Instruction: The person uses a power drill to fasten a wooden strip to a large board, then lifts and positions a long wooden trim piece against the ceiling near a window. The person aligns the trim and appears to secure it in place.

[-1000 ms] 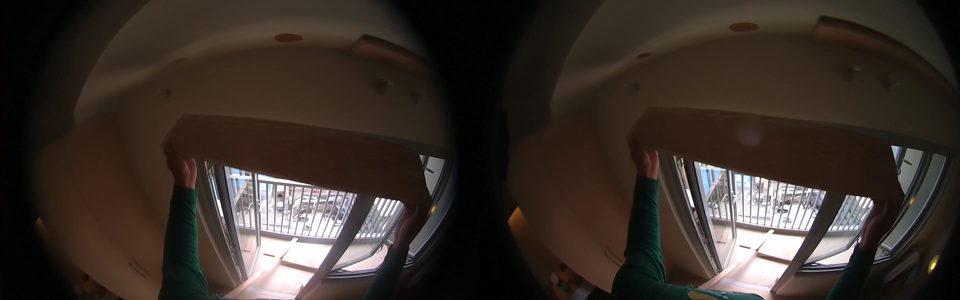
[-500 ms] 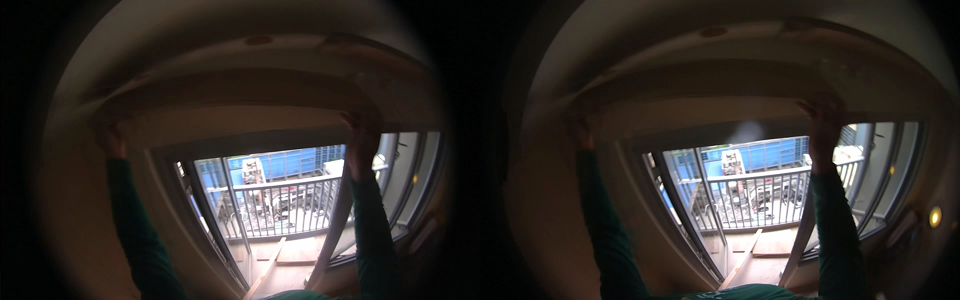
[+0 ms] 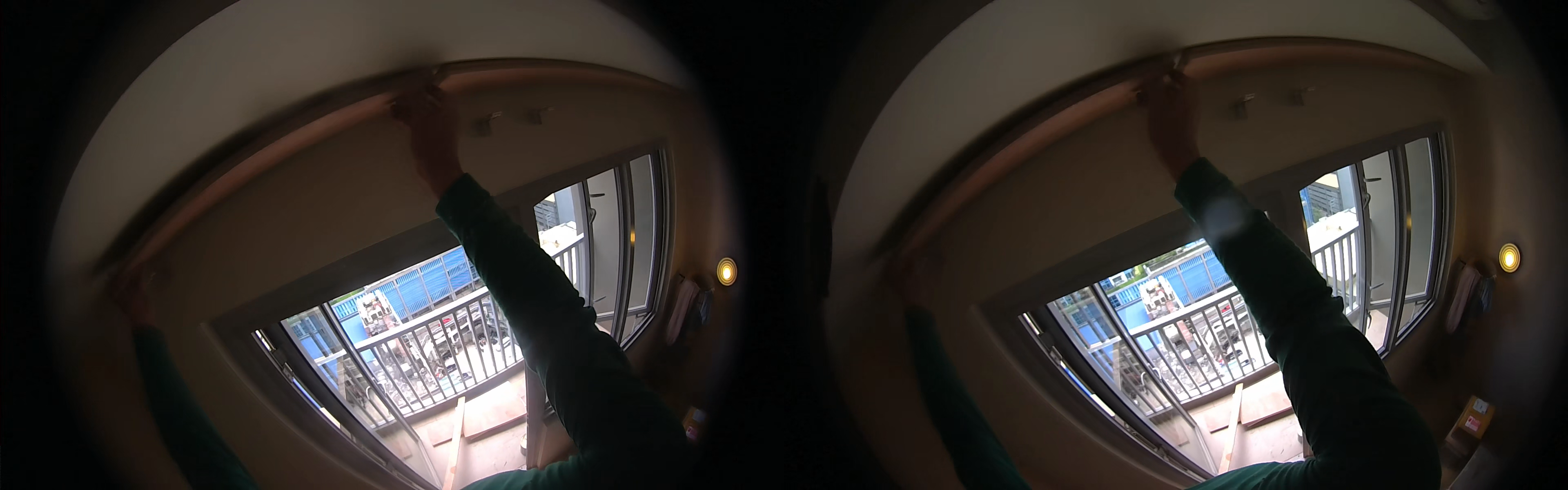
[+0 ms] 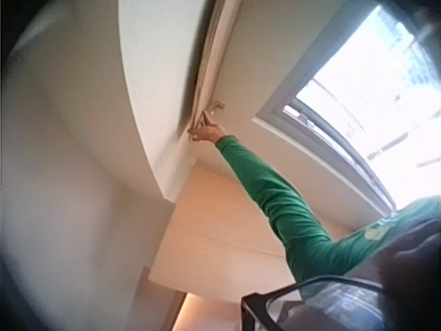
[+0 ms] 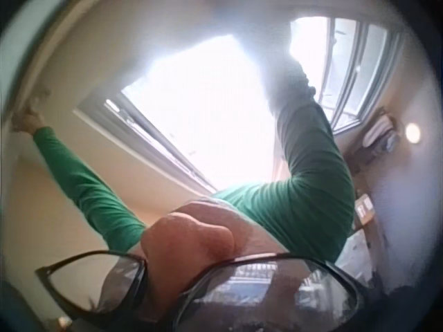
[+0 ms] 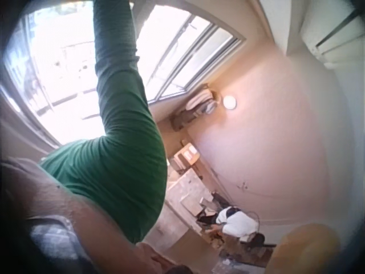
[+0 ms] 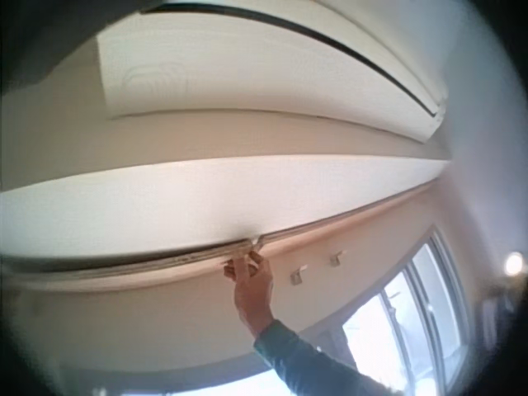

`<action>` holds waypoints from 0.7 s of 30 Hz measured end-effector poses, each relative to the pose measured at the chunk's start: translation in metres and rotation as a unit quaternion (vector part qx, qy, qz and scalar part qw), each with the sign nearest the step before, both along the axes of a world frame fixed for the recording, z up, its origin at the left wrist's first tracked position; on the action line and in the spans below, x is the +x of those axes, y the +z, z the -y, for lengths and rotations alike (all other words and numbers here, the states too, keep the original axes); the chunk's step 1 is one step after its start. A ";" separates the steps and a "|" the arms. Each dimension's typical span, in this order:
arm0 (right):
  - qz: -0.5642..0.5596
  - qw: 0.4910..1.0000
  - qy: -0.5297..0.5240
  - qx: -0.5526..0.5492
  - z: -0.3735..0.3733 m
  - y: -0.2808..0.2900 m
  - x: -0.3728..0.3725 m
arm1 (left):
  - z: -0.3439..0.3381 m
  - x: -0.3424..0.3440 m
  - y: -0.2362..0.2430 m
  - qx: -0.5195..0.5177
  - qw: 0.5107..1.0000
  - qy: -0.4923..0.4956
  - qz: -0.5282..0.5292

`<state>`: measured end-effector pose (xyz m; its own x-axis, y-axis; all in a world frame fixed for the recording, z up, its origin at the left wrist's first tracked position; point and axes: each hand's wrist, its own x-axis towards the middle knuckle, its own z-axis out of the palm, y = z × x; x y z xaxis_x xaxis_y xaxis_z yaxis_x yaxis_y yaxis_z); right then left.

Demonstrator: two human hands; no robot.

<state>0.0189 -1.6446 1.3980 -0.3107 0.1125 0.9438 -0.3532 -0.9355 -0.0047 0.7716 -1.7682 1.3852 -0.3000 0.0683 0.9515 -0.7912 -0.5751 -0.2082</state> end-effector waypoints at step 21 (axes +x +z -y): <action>-0.172 0.659 -0.711 -0.177 0.047 -0.001 -0.078 | 0.029 -0.173 0.045 -0.151 0.565 -0.798 -0.148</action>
<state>-0.0593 -1.6914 1.3966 0.5711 0.2904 0.7678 -0.7970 0.4199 0.4341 0.5986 -1.7969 1.4300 0.5421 0.1995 0.8163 -0.3272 0.9449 -0.0137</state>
